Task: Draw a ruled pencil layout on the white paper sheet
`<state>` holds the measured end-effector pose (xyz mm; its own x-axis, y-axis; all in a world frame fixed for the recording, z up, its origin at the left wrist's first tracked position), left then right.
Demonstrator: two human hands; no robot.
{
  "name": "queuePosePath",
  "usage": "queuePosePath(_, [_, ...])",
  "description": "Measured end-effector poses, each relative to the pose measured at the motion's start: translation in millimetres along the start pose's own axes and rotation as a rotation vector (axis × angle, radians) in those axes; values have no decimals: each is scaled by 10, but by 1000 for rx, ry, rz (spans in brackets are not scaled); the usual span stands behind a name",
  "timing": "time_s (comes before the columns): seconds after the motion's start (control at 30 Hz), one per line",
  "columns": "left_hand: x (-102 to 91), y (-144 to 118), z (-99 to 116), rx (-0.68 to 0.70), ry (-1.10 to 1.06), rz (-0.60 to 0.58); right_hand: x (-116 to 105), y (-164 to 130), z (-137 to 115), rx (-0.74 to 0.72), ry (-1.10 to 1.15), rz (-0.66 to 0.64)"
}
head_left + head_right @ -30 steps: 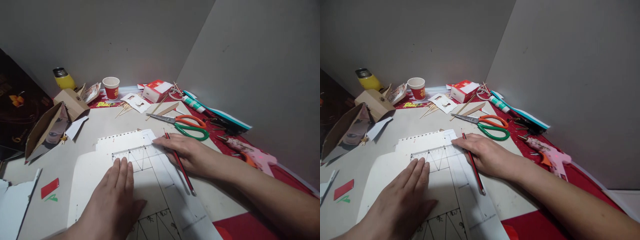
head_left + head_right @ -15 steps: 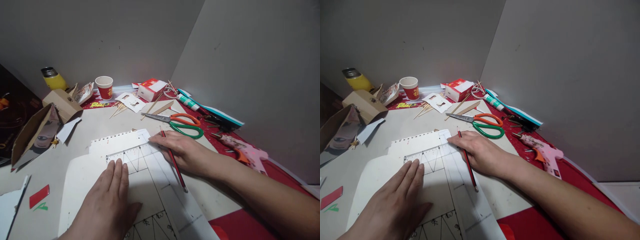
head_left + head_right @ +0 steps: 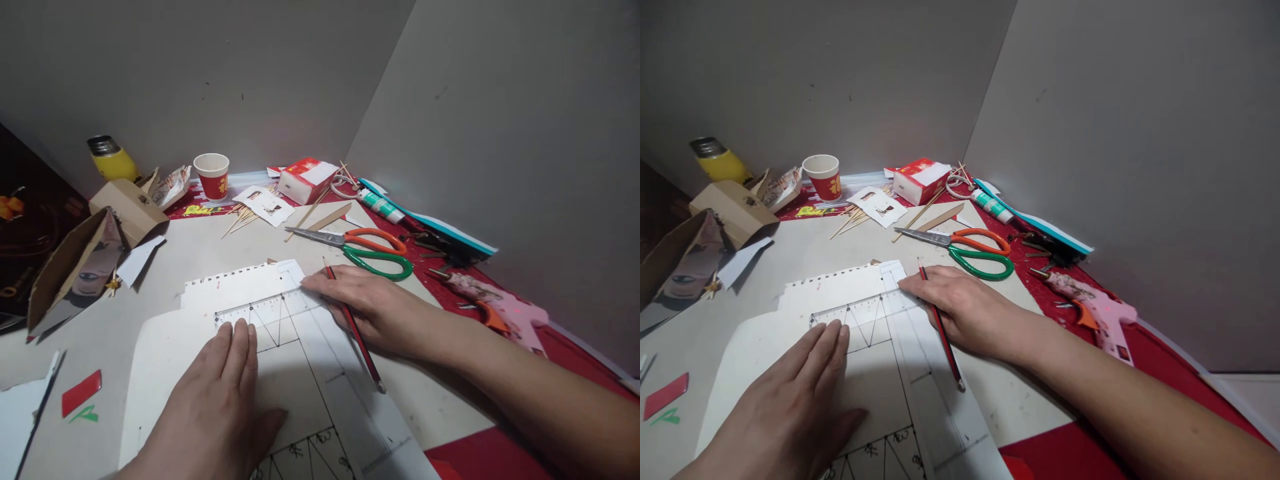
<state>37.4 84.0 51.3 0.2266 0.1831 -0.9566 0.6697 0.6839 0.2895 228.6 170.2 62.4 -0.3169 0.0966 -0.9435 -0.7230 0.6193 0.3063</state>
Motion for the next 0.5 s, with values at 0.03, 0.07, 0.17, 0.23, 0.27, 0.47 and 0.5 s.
queuePosePath(0.03, [-1, 5, -5, -5, 0, -5, 4, -2, 1, -1, 3, -4])
queuePosePath(0.07, [3, 6, -8, -8, -1, -11, 9, -3, 5, 1, 7, -10])
queuePosePath(0.17, [26, -15, -14, -2, -1, -16, 14, -8, 18, 6, 17, -21])
queuePosePath(0.23, [43, -44, -17, 14, -2, -13, 11, -12, 24, 5, 25, -24])
queuePosePath(0.27, [48, -60, -21, 20, -6, -9, 8, -14, 26, 5, 35, -24])
queuePosePath(0.47, [46, -67, -24, 51, 7, -14, -3, -29, 39, 16, 63, -38])
queuePosePath(0.5, [38, -52, -13, 63, 22, -14, -2, -32, 42, 21, 59, -43])
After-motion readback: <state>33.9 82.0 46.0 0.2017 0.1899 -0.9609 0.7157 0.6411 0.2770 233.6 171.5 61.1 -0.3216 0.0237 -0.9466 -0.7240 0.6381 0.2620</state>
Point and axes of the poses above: each hand's wrist, its own y-axis towards the middle knuckle, its own x-axis out of the palm, z = x × y, the point moved 6 cm from there along y, towards the middle knuckle, and after that the axes turned 14 degrees about -y, right-handed, at the moved point
